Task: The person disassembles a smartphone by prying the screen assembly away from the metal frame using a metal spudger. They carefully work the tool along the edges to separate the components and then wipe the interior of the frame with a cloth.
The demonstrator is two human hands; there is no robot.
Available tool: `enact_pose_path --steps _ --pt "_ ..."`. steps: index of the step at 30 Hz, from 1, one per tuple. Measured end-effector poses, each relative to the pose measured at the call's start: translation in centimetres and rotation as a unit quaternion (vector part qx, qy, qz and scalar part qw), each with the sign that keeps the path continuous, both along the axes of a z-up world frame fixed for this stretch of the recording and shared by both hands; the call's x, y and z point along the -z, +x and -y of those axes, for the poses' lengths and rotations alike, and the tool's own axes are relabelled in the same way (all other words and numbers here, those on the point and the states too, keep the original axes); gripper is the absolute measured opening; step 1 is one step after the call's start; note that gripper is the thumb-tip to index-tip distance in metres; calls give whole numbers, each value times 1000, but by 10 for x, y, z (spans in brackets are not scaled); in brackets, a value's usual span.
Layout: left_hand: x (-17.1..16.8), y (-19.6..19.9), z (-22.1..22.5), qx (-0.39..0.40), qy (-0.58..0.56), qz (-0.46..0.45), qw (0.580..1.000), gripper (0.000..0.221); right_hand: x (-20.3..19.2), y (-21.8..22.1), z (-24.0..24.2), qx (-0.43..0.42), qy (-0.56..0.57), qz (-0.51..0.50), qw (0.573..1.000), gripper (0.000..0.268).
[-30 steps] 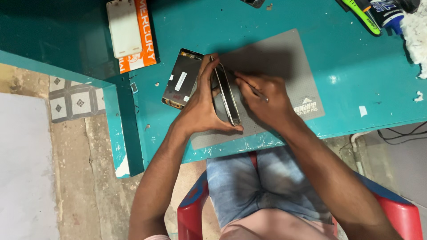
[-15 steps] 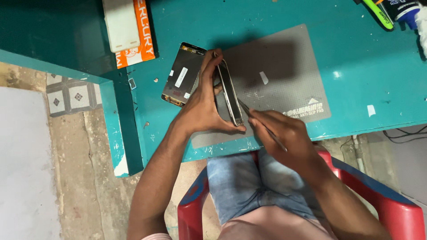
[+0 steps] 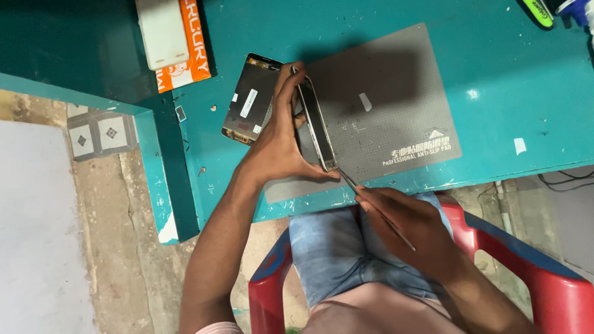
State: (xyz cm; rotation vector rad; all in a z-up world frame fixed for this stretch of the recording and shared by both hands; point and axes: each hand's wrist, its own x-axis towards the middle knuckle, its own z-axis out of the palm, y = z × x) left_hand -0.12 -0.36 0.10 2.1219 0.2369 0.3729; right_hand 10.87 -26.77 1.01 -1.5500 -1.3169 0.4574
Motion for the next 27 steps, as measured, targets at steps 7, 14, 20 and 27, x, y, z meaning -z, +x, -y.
enact_pose_path --steps 7,14,20,27 --pt "2 -2 -5 17 -44 -2 999 163 9 -9 0 35 34 27 998 35" --pt "4 -4 -6 24 -48 8 999 163 9 -13 0 76 41 43 995 29" --pt "4 -2 -6 24 -37 11 999 163 8 -15 -3 74 52 34 995 30" --pt "6 -2 -6 24 -40 7 999 164 -5 -7 -5 55 6 20 998 31"
